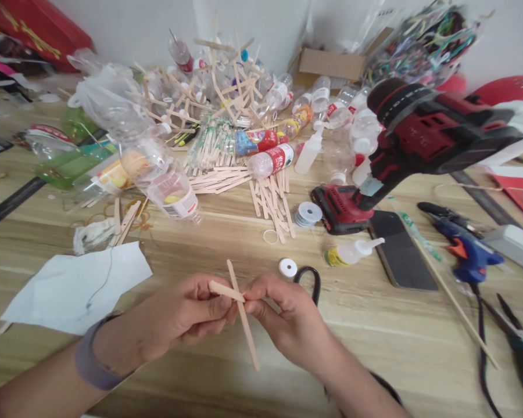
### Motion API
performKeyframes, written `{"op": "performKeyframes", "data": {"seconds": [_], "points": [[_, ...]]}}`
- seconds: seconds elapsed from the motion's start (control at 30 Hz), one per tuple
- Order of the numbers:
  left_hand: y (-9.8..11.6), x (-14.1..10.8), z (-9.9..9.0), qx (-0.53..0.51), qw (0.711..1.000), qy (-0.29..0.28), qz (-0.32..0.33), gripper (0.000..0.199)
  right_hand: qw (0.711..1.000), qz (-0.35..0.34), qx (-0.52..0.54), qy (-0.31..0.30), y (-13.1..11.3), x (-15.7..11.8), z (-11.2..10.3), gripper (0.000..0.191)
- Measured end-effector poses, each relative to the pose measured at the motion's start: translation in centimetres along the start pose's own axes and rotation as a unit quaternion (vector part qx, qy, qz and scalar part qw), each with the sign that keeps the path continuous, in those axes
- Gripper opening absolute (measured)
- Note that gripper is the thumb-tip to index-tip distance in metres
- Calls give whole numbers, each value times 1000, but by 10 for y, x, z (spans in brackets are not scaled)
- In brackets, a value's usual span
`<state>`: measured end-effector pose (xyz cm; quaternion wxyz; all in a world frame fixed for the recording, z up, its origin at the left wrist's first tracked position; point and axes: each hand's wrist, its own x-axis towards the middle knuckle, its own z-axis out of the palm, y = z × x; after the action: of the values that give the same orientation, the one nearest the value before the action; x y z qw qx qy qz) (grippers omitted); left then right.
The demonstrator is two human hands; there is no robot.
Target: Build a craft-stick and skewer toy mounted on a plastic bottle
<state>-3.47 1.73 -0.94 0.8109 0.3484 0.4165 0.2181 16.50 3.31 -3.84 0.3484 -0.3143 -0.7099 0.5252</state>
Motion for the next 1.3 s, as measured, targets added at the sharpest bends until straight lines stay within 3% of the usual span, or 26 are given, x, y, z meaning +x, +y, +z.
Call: {"op": "performKeyframes", "data": {"seconds": [0.13, 0.3, 0.47, 0.57, 0.77, 0.87, 1.1, 1.3], "points": [[-1, 0, 1, -17, 1000, -7, 3, 37, 999, -29, 3, 20, 3, 0, 0, 15], [-1, 0, 3, -42, 998, -38, 30, 31, 994, -54, -79, 50, 3, 0, -3, 11], [5, -4, 0, -65, 996, -6, 59, 29, 971, 7, -130, 199, 0, -1, -6, 16], [10, -7, -3, -62, 996, 13, 65, 29, 967, 49, -84, 236, -4, -1, -8, 24], [13, -5, -7, -65, 994, 52, 66, 30, 972, 186, 61, 132, -12, 2, -11, 39], [12, -4, -9, -55, 994, 60, 67, 31, 965, 216, 111, 99, -11, 4, -13, 40], [12, -3, -9, -1, 993, 70, 91, 32, 958, 259, 105, 61, -13, 7, -19, 35], [11, -1, -8, 26, 996, 53, 74, 36, 951, 293, 100, 12, -16, 9, -23, 25]]}}
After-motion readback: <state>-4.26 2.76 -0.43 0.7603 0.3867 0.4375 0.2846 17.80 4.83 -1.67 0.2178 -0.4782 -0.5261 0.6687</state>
